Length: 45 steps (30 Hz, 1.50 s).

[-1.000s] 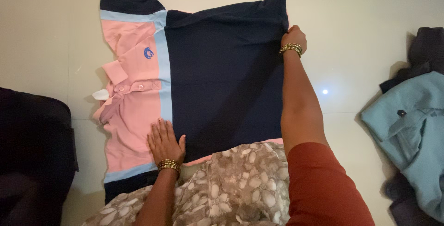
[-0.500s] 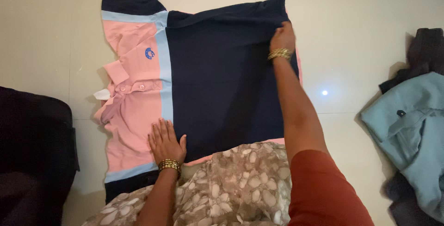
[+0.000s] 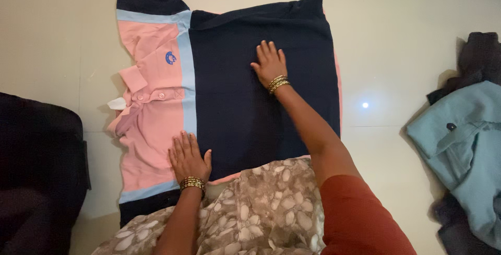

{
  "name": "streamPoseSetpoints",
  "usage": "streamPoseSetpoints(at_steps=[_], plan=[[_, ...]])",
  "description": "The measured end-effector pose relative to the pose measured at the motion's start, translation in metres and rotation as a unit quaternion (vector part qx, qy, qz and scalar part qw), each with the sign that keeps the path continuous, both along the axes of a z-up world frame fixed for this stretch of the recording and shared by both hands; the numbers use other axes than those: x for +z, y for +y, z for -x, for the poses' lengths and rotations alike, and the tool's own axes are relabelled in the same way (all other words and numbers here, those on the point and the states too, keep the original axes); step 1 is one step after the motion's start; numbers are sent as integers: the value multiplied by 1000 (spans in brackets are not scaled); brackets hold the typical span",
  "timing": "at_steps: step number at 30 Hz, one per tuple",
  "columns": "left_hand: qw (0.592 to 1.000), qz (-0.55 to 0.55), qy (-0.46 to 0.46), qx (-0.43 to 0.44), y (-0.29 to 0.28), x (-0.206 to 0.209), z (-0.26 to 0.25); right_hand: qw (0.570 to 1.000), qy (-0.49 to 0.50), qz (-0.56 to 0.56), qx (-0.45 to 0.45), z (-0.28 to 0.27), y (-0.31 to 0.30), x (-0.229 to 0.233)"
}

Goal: The person folds a shirt by hand on the floor and smooths out the fabric.

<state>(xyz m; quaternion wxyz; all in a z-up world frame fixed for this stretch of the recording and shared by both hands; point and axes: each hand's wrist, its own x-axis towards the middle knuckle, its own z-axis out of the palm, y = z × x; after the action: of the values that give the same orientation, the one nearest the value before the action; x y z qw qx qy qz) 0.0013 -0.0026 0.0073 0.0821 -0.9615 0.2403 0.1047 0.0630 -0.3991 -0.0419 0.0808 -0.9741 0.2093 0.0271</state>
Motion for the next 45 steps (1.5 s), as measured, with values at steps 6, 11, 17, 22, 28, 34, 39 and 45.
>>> streamPoseSetpoints(at_steps=[6,11,17,22,28,34,39,45], plan=[[1000,-1,9,3,-1,1,-1,997,3,29,-76,24,-44,9],[1000,19,5,2,1,0,-1,989,4,21,-143,52,-70,11],[1000,26,12,8,0,-1,-1,982,15,21,-184,90,-86,9],[999,44,-4,2,2,-2,2,974,12,32,-224,99,-112,9],[1000,16,9,7,-2,3,-2,978,-6,52,-204,75,-85,3],[1000,18,12,5,0,3,0,994,-12,13,-112,60,-26,6],[999,45,-5,2,1,1,0,989,0,30,-147,74,-35,14],[999,39,-3,-1,4,0,2,977,-16,30,-212,110,-51,5]])
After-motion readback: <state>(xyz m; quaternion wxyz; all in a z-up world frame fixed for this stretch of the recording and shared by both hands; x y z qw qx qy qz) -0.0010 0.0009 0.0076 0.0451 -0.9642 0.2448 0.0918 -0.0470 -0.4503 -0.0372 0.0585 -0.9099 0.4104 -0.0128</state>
